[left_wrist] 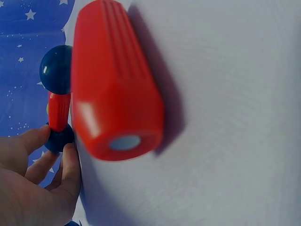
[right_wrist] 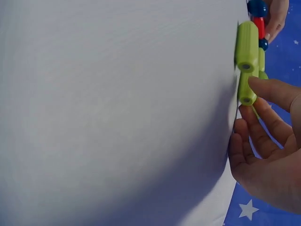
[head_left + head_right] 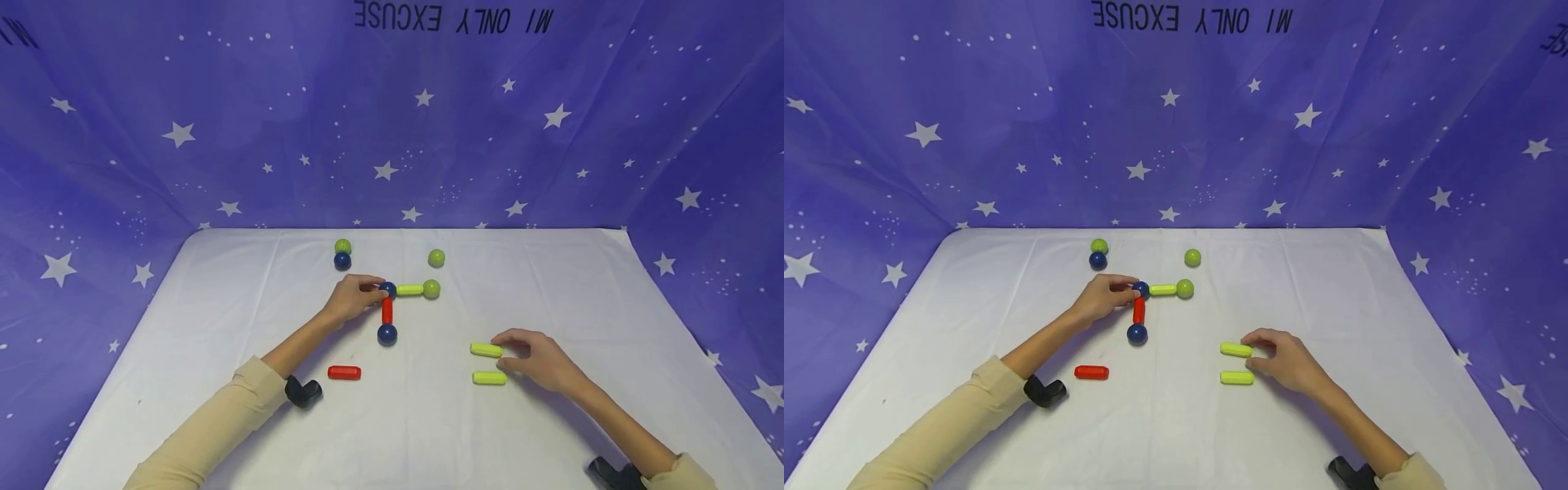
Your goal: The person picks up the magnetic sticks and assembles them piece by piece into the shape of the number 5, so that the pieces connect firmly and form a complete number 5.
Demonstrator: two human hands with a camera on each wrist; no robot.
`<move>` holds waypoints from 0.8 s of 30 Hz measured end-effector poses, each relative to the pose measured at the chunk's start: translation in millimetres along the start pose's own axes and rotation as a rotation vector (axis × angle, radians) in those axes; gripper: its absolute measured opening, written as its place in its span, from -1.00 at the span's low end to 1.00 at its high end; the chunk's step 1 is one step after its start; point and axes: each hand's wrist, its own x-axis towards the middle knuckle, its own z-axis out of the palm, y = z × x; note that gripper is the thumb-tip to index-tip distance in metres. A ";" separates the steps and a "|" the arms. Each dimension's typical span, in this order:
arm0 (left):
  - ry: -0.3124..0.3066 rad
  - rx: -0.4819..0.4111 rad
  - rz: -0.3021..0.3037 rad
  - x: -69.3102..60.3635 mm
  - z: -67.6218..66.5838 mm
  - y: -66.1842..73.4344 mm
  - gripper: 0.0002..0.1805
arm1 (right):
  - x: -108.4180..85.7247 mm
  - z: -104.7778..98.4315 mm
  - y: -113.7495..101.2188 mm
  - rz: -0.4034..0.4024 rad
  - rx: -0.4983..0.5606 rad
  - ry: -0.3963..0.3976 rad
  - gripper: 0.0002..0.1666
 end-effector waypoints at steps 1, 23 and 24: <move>-0.001 0.000 -0.001 0.0 0.1 -0.1 -0.60 | 0.0 -0.1 1.3 0.002 -0.001 0.000 -0.66; 0.005 0.013 0.017 0.2 0.3 -1.1 -0.61 | 36.6 19.9 -27.1 -0.116 0.047 -0.034 -0.74; 0.004 0.011 0.015 0.1 0.4 -1.1 -0.60 | 39.7 22.2 -30.6 -0.130 0.054 -0.039 -0.74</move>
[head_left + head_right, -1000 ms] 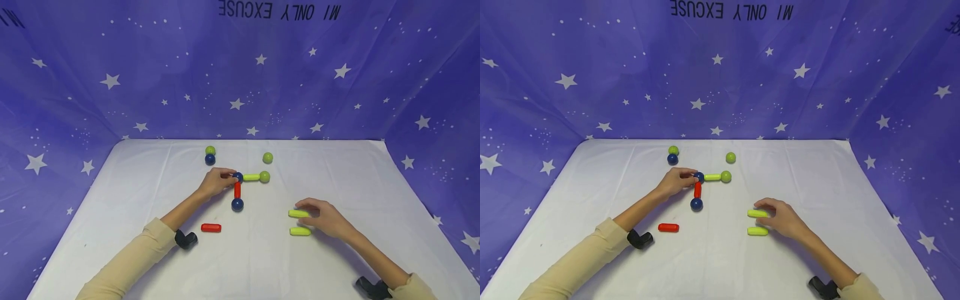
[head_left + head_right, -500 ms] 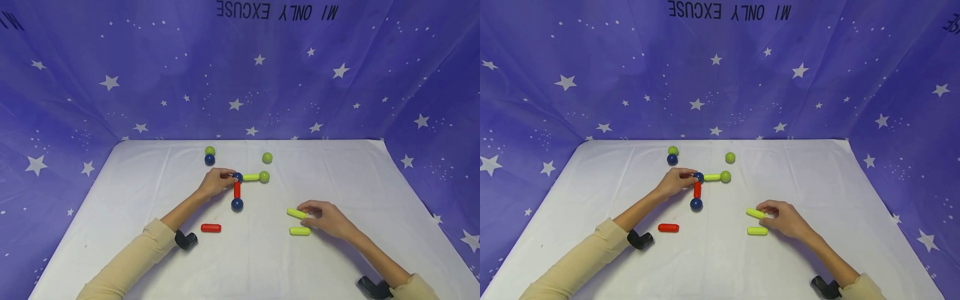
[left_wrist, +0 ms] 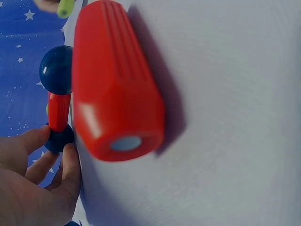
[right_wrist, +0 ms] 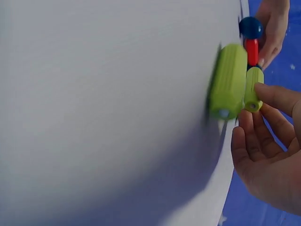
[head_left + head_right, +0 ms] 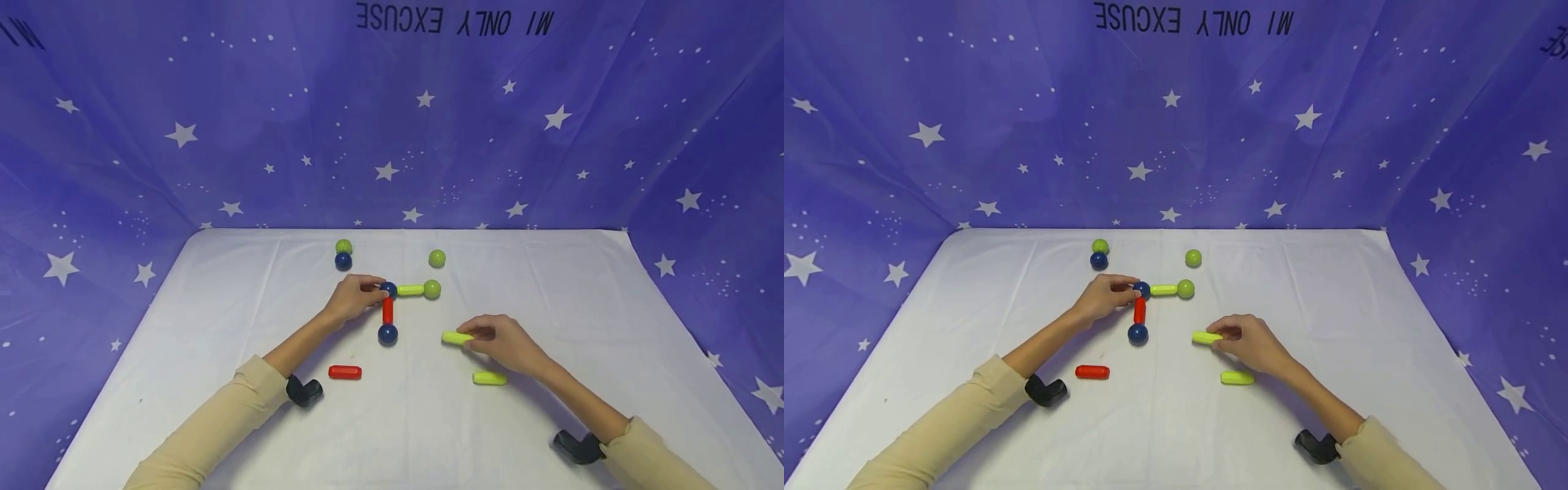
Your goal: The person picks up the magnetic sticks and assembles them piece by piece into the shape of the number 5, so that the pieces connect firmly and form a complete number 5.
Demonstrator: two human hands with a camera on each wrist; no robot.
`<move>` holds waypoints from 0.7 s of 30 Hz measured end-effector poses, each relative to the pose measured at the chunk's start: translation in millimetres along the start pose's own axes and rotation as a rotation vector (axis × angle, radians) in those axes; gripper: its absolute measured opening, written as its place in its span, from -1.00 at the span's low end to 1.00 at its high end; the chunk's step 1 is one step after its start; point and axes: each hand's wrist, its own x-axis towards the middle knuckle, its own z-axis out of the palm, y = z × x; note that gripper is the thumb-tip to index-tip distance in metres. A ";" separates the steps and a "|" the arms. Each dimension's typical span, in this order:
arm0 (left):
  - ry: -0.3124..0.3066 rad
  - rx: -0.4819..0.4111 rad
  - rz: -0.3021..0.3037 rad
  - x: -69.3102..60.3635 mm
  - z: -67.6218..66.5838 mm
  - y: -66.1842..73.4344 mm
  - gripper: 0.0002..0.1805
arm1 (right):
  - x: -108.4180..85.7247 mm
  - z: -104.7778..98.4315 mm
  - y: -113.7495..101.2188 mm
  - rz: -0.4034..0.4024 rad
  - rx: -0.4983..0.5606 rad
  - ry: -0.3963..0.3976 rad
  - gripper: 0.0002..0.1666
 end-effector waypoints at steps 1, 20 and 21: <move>-0.001 0.000 -0.003 0.0 0.1 0.1 -0.60 | 3.6 2.8 -2.7 -0.006 0.006 -0.001 -0.74; 0.002 -0.005 -0.020 -0.1 1.0 0.4 -0.61 | 45.8 40.9 -39.4 -0.018 0.022 -0.102 -0.72; 0.003 -0.004 -0.022 -0.2 0.9 0.4 -0.61 | 46.6 41.5 -40.1 -0.019 0.024 -0.104 -0.72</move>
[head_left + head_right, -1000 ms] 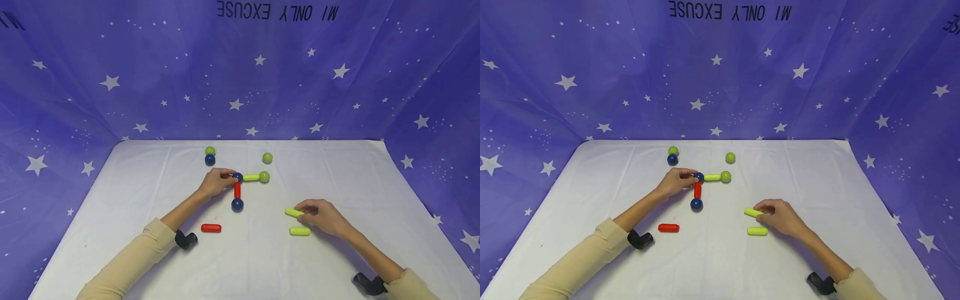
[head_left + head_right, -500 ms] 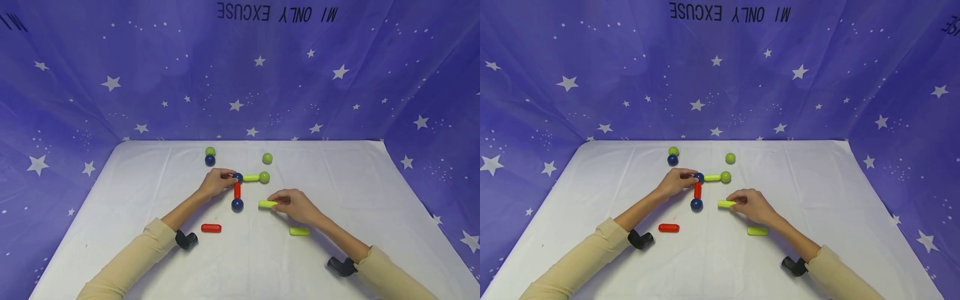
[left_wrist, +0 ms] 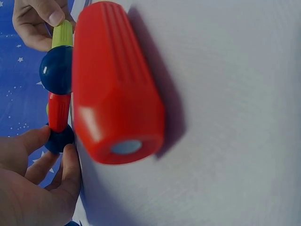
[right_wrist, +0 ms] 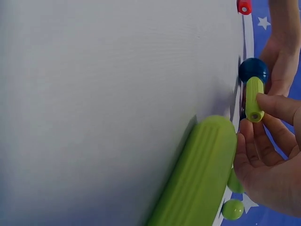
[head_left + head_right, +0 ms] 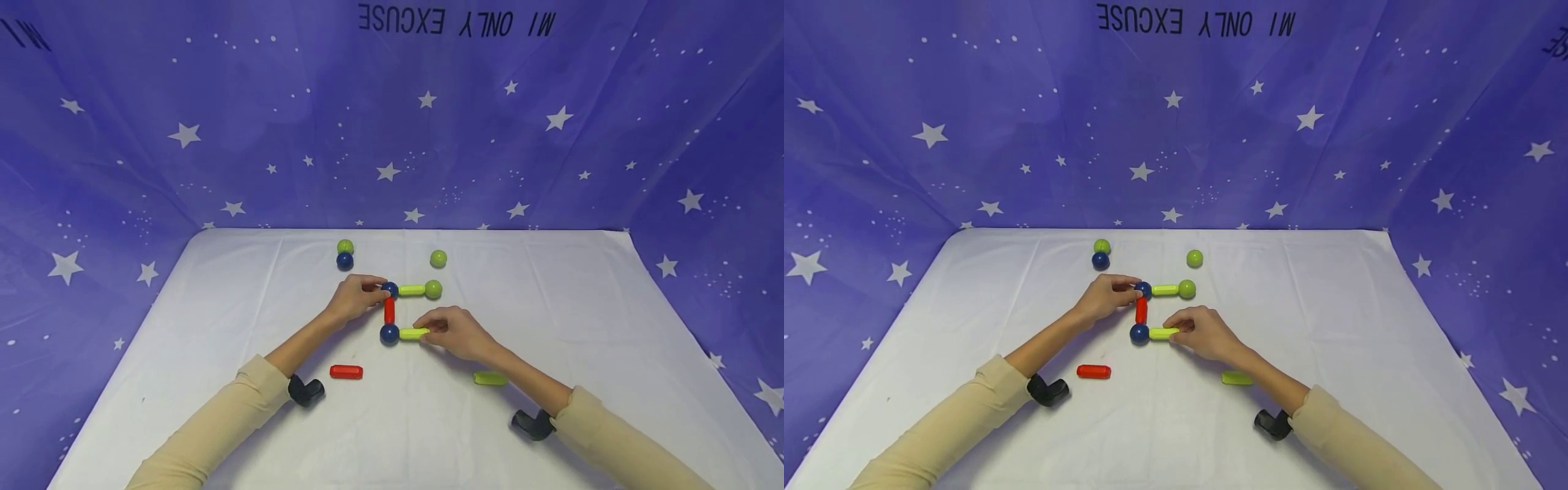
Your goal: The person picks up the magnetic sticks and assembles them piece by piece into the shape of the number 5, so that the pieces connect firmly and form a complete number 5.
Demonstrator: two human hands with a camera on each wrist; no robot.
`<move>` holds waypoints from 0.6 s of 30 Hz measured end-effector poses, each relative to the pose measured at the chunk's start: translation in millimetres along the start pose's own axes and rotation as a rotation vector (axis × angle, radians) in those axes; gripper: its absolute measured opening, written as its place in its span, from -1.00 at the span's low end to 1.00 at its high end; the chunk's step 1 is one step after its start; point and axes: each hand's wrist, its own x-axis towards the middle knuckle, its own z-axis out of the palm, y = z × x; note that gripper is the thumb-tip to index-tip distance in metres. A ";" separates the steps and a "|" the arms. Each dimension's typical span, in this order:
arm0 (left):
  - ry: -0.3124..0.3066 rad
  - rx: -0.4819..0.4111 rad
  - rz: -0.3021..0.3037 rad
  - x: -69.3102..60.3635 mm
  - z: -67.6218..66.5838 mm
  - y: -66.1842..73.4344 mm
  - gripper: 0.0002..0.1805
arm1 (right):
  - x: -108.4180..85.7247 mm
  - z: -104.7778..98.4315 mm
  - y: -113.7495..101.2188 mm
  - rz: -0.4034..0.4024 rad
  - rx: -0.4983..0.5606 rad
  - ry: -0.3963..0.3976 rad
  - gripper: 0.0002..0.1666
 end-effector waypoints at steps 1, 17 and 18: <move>-0.001 0.000 -0.001 -0.1 -0.1 0.1 -0.61 | 0.7 0.4 -0.6 0.001 0.001 -0.002 -0.72; -0.001 -0.012 0.014 0.1 -0.9 -0.8 -0.61 | 4.5 -2.1 0.6 0.043 0.000 -0.039 -0.74; -0.001 -0.013 0.015 0.1 -0.9 -0.9 -0.61 | 4.8 -2.5 0.9 0.049 0.000 -0.039 -0.74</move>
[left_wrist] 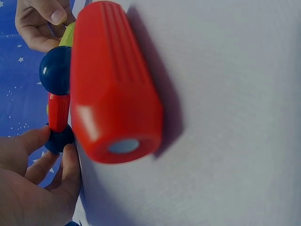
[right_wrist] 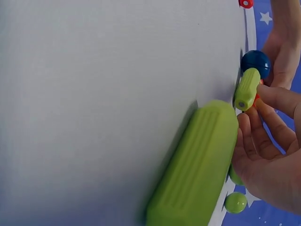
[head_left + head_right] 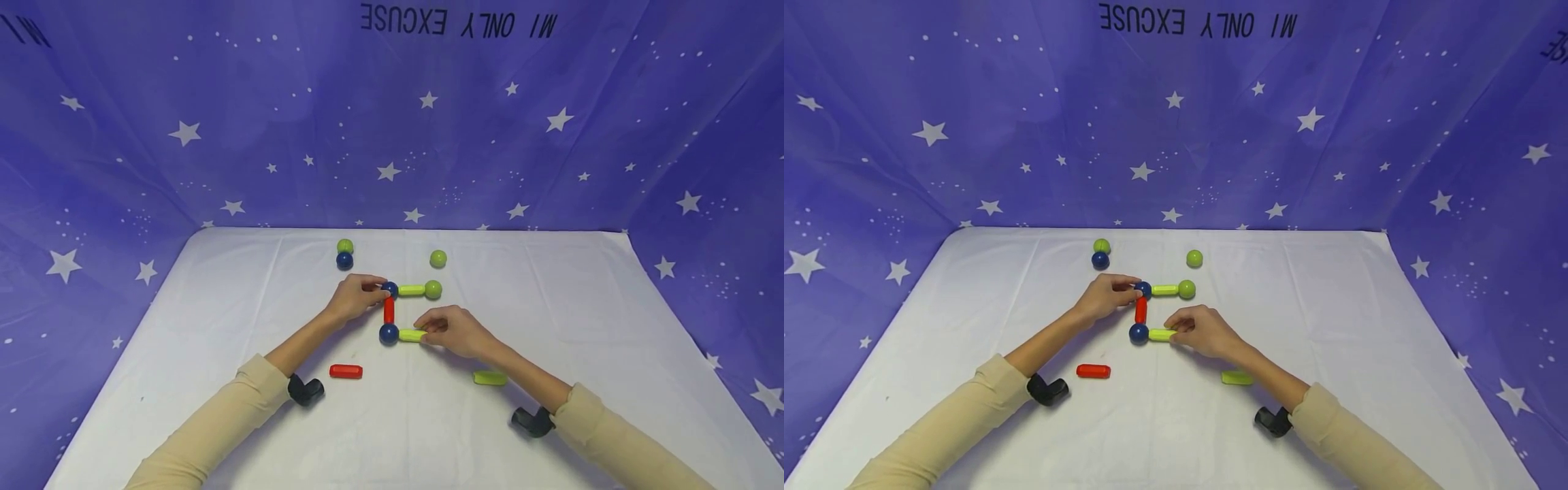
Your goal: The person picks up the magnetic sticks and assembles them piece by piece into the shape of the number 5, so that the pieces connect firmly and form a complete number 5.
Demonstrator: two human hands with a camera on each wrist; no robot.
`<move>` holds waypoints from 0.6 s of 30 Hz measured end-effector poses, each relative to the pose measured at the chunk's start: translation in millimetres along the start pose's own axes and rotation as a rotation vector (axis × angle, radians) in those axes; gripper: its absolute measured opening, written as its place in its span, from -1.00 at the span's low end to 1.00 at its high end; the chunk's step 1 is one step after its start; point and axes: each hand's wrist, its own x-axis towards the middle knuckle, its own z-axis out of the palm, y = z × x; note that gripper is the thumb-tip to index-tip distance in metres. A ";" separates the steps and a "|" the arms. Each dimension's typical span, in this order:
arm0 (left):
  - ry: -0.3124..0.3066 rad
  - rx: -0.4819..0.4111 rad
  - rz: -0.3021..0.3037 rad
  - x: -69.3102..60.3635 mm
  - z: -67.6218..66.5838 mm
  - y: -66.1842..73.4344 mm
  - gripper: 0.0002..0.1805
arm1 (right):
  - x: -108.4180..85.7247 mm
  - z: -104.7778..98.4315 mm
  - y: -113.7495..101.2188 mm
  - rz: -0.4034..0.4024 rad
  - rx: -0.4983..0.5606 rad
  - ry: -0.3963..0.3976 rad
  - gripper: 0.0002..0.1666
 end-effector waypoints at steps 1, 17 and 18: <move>0.000 -0.002 0.001 0.0 0.3 -0.1 -0.61 | 0.0 -0.6 0.7 0.000 -0.001 0.000 -0.74; 0.018 -0.022 -0.020 -9.8 2.0 3.5 -0.43 | 3.7 -27.2 2.4 0.002 0.035 0.086 -0.76; 0.021 -0.025 -0.023 -12.4 2.2 4.1 -0.42 | 4.6 -29.2 3.2 0.006 0.036 0.100 -0.75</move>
